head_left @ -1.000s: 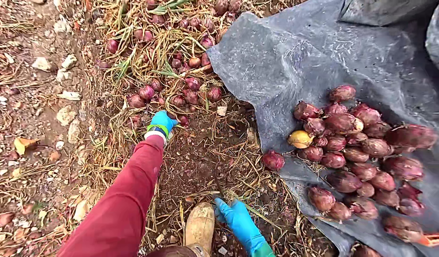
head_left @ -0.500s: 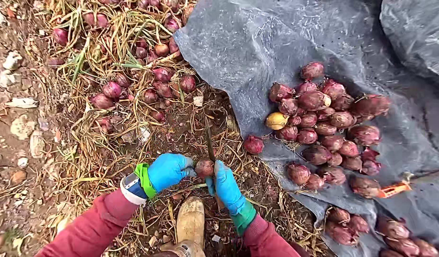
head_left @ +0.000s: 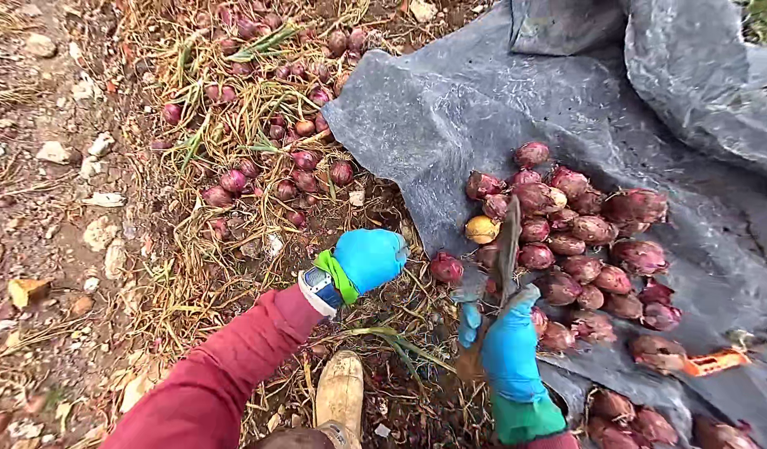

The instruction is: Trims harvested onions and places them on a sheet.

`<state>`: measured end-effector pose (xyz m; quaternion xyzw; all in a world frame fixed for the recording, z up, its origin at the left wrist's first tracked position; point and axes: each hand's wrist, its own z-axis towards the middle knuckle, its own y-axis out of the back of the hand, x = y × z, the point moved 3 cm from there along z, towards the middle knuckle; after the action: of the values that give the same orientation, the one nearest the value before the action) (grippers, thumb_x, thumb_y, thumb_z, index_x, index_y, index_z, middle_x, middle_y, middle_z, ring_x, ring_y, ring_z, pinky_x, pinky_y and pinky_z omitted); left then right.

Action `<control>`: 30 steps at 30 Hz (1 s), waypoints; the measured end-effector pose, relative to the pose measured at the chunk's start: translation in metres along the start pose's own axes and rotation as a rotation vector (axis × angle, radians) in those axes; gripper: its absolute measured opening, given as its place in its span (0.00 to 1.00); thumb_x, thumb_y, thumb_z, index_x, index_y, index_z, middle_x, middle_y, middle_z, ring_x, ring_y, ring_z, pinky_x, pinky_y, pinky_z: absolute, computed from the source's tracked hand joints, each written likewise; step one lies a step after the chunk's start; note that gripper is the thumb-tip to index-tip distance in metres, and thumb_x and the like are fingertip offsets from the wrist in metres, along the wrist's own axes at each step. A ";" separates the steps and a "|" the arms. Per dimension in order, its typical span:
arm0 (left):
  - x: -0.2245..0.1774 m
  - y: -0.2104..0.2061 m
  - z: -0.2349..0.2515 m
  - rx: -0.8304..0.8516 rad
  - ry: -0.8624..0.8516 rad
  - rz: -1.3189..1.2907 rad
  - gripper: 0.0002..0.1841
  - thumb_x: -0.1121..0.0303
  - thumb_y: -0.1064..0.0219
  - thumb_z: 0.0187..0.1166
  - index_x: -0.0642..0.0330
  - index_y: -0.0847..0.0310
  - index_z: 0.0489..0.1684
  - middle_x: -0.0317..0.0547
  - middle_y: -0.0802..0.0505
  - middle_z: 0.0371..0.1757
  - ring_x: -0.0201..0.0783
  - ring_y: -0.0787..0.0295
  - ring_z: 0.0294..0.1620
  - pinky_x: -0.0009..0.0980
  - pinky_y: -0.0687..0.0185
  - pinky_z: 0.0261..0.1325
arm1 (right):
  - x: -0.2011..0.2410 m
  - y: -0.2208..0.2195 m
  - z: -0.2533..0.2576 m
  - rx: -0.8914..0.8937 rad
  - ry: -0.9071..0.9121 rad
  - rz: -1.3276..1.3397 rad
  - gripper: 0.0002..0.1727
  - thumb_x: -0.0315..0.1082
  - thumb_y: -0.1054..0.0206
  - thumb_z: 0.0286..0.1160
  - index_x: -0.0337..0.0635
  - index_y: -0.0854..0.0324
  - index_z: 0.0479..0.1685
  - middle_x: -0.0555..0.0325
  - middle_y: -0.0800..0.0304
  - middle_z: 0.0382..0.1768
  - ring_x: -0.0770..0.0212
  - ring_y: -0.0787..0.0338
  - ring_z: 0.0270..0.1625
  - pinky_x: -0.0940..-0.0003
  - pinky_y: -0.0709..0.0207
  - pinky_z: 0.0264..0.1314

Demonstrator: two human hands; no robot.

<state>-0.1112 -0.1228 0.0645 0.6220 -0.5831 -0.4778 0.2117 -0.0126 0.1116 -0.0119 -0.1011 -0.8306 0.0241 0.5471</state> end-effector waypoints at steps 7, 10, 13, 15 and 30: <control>0.241 -0.064 0.076 -0.318 0.893 -0.074 0.47 0.26 0.30 0.63 0.62 0.16 0.67 0.66 0.12 0.67 0.64 0.14 0.70 0.67 0.20 0.69 | -0.050 0.010 0.003 -0.083 -0.222 -0.064 0.56 0.78 0.82 0.76 0.40 0.17 0.48 0.53 0.21 0.13 0.57 0.22 0.10 0.58 0.21 0.10; 0.273 -0.072 0.084 -0.206 1.015 -0.044 0.50 0.23 0.24 0.49 0.63 0.12 0.57 0.66 0.11 0.64 0.63 0.15 0.70 0.68 0.20 0.68 | -0.087 -0.015 -0.010 -0.029 -0.347 -0.062 0.56 0.74 0.83 0.80 0.38 0.16 0.52 0.51 0.21 0.14 0.56 0.22 0.10 0.59 0.22 0.10; 0.283 -0.050 0.090 -0.070 0.882 0.031 0.43 0.28 0.19 0.46 0.58 0.09 0.50 0.60 0.07 0.56 0.61 0.10 0.62 0.67 0.17 0.63 | -0.110 -0.032 -0.015 -0.006 -0.433 -0.066 0.55 0.71 0.86 0.83 0.36 0.16 0.47 0.49 0.20 0.13 0.55 0.21 0.09 0.57 0.21 0.10; 0.278 -0.049 0.088 -0.089 0.743 0.084 0.44 0.38 0.13 0.45 0.53 0.15 0.64 0.61 0.10 0.62 0.65 0.14 0.66 0.71 0.20 0.64 | -0.119 -0.036 -0.016 0.037 -0.455 -0.093 0.54 0.68 0.85 0.84 0.36 0.16 0.40 0.50 0.19 0.12 0.55 0.20 0.10 0.59 0.20 0.11; 0.103 -0.055 0.011 0.050 0.085 -0.335 0.26 0.45 0.17 0.65 0.45 0.11 0.58 0.41 0.03 0.45 0.44 0.05 0.50 0.60 0.13 0.58 | -0.106 -0.074 -0.019 0.290 -0.395 0.145 0.56 0.81 0.69 0.75 0.34 0.17 0.56 0.54 0.17 0.18 0.59 0.18 0.13 0.63 0.18 0.16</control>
<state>-0.1061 -0.2025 -0.0217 0.7351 -0.4735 -0.4651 0.1382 0.0349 0.0176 -0.0884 -0.0742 -0.8997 0.2016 0.3799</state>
